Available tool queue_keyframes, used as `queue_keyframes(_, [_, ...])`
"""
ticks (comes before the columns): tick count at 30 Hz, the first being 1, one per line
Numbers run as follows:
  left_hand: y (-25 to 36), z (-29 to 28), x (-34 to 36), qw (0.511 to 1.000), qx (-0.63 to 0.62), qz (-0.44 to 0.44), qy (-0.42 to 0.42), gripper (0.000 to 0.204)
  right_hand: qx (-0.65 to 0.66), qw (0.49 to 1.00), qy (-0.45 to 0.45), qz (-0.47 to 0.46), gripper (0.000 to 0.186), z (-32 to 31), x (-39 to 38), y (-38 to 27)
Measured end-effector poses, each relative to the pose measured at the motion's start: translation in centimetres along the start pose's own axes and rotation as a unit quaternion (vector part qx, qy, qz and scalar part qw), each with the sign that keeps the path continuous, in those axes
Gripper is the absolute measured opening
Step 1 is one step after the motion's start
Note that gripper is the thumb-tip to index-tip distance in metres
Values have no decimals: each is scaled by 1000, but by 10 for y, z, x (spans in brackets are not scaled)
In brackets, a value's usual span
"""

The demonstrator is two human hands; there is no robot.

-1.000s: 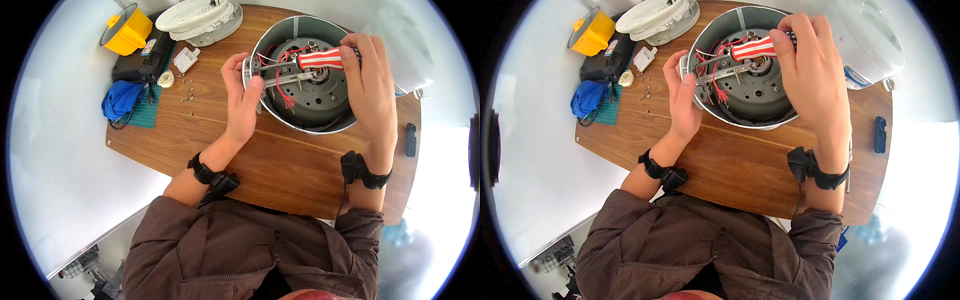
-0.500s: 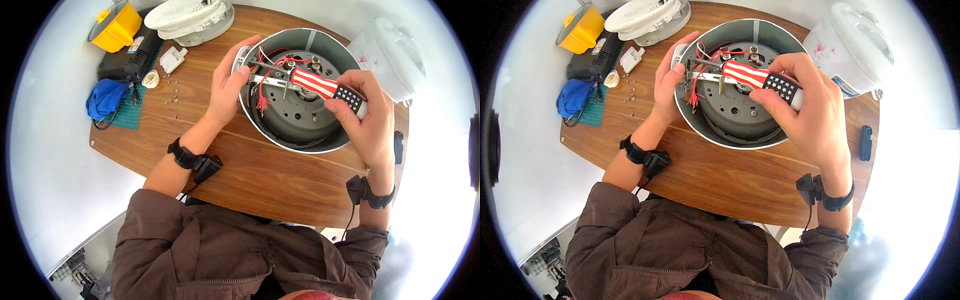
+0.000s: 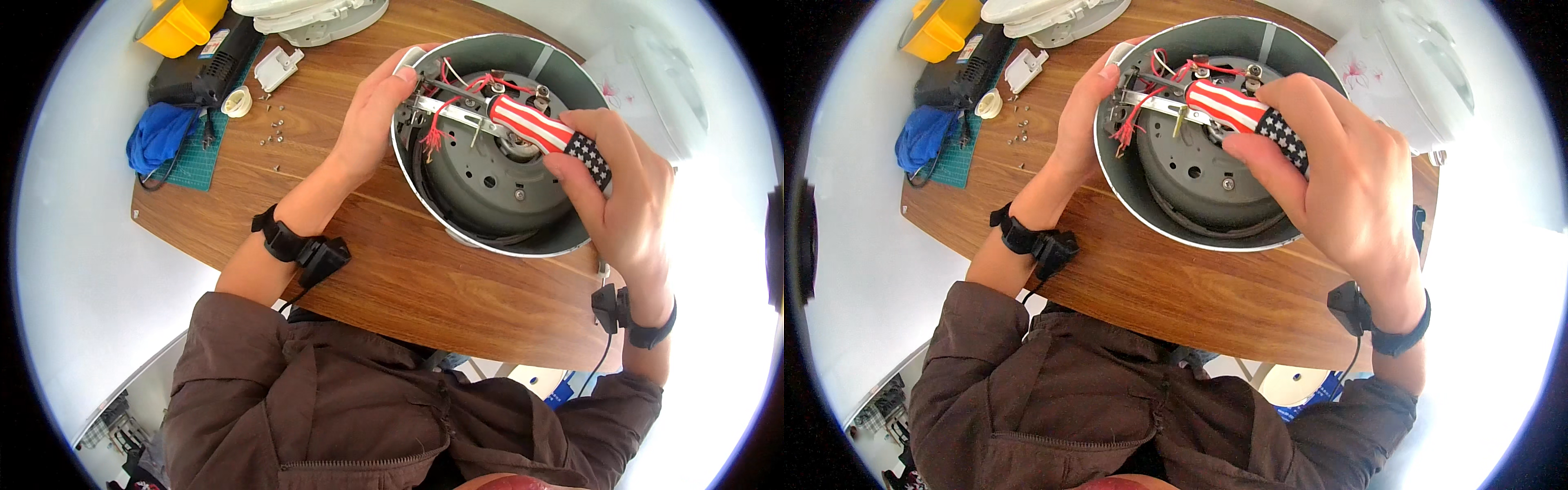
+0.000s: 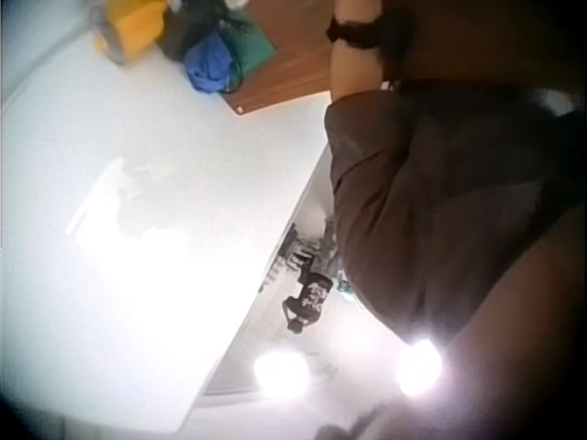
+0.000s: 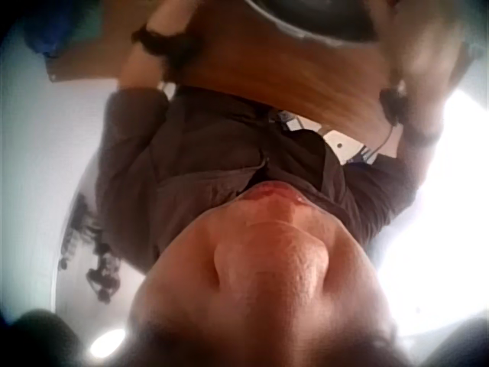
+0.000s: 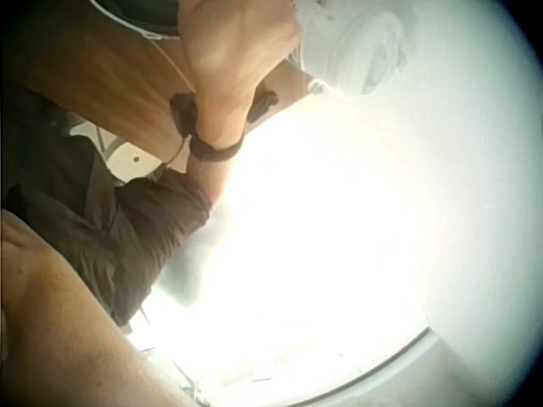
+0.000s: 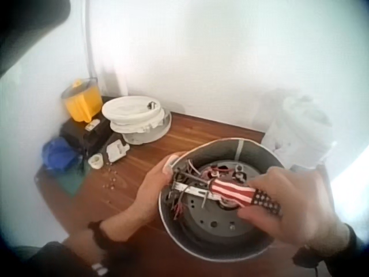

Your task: The person uses a screwdriver to loosen and remove screws from a circular electronic device, detaches a small white component, and continues to adjust internal wiring and parts. The device remains open on the table throughout the clip.

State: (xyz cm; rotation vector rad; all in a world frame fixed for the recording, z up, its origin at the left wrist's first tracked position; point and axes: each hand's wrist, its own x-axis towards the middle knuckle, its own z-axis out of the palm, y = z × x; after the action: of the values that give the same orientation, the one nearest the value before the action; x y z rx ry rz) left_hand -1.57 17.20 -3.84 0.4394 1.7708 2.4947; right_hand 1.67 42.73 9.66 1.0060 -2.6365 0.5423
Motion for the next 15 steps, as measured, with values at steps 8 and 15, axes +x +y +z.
queue_keyframes(8, [-1, 0, 0, 1000, -7, -5, 3, 65, -76, 984, -14, -161, 47, -4, 6, 22])
queue_keyframes(15, [0, 11, -3, 1000, -26, 14, 0, 54, -66, 980, -51, -179, 61, -17, 6, 35])
